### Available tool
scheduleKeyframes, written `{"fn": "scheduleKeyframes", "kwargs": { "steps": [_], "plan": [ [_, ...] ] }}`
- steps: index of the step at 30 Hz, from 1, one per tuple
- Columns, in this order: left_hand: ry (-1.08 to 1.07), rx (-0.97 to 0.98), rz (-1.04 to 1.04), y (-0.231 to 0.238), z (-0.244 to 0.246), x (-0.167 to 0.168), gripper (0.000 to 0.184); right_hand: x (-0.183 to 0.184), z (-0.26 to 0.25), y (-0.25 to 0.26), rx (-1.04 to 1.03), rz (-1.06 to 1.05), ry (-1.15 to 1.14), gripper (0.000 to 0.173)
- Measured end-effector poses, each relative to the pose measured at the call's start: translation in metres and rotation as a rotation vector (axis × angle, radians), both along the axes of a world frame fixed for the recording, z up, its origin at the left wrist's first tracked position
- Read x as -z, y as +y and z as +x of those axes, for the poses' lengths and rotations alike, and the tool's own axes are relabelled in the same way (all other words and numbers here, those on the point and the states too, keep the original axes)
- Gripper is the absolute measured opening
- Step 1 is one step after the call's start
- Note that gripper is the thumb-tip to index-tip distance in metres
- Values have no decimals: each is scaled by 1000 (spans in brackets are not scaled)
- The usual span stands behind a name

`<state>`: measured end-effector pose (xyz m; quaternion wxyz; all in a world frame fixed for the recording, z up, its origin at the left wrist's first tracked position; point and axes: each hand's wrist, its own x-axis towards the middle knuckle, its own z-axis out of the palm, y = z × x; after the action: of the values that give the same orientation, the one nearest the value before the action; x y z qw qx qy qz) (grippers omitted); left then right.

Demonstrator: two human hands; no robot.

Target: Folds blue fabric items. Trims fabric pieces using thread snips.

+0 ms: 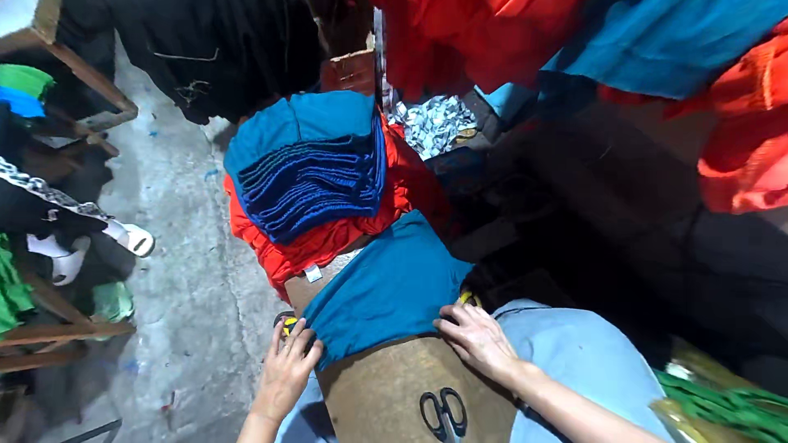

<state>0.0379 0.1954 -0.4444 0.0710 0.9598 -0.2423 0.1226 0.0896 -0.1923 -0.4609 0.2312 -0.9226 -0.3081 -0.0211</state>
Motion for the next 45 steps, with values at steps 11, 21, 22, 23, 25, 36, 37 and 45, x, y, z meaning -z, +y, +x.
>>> {"fn": "scheduleKeyframes", "kwargs": {
  "steps": [11, 21, 22, 23, 25, 36, 37, 45],
  "plan": [
    [186, -219, -94, 23, -14, 1, 41, -21, -39, 48, 6, -11, 222, 30],
    [187, -147, -313, -125, 28, -10, 27, -22, -38, 39, 315, 303, 329, 28],
    [162, -148, -311, -136, 35, 0, 28, -26, -28, 35, 409, 309, 319, 28],
    [151, -153, -290, -142, 39, 10, 31, -27, -18, 33, 487, 297, 297, 32],
    [153, -177, -190, -146, 41, 28, 42, -26, -1, 31, 576, 212, 293, 45],
    [194, -218, -1, -148, 40, 36, 60, -20, 20, 8, 507, 353, 421, 15],
    [199, -218, 0, -147, 40, 36, 60, -21, 21, 6, 522, 370, 457, 18],
    [218, -205, 9, -147, 40, 33, 59, -8, 16, -1, 230, 313, 179, 32]
  ]
}}
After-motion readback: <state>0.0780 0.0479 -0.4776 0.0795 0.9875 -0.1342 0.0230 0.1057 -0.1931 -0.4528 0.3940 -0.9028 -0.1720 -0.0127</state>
